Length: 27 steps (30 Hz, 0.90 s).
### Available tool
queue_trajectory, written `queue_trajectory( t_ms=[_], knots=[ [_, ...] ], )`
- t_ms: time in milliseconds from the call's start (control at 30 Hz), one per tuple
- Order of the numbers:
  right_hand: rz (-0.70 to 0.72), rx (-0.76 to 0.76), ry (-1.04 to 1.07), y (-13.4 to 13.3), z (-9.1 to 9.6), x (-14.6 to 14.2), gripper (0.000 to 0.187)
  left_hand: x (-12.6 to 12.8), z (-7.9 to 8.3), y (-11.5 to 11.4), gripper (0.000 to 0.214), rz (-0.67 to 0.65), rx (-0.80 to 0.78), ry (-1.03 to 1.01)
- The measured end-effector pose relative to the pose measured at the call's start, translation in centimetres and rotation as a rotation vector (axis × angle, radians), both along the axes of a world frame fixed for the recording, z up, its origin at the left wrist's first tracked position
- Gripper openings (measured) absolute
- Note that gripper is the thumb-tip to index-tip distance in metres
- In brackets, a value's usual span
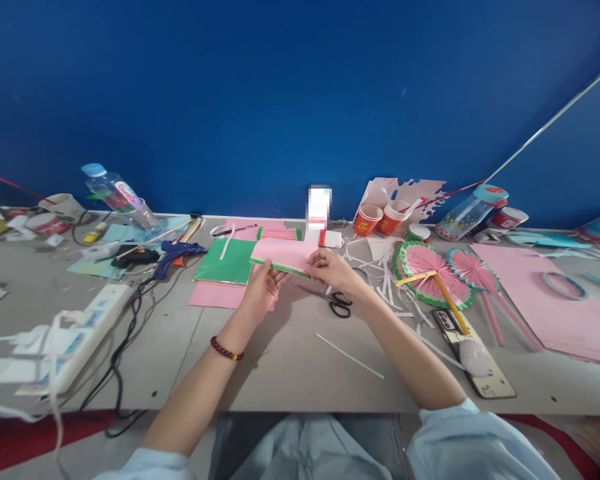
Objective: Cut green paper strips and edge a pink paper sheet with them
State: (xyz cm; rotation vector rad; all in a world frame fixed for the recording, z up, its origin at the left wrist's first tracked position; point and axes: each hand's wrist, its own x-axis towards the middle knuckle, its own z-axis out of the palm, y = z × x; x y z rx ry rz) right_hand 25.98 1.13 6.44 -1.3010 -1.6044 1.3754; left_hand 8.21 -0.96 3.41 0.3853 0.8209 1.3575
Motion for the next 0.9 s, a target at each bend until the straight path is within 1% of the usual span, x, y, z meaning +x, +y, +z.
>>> queue_trajectory(
  t_ms=[133, 333, 633, 900],
  knots=[
    [0.001, -0.002, 0.018, 0.09, -0.02, 0.21, 0.025, -0.18, -0.17, 0.02, 0.016, -0.024, 0.027, -0.019],
    [-0.005, 0.021, 0.019, 0.32, -0.46, 0.41, 0.024, -0.24, -0.15, -0.05, 0.016, -0.050, 0.027, -0.046],
    [-0.028, 0.053, -0.015, 0.25, 0.00, 0.68, 0.024, -0.21, 0.14, -0.23, 0.023, -0.137, 0.014, -0.069],
    [-0.013, 0.058, 0.001, 0.23, 0.08, 0.69, 0.024, -0.21, 0.28, -0.28, 0.026, -0.137, -0.012, -0.069]
  ],
)
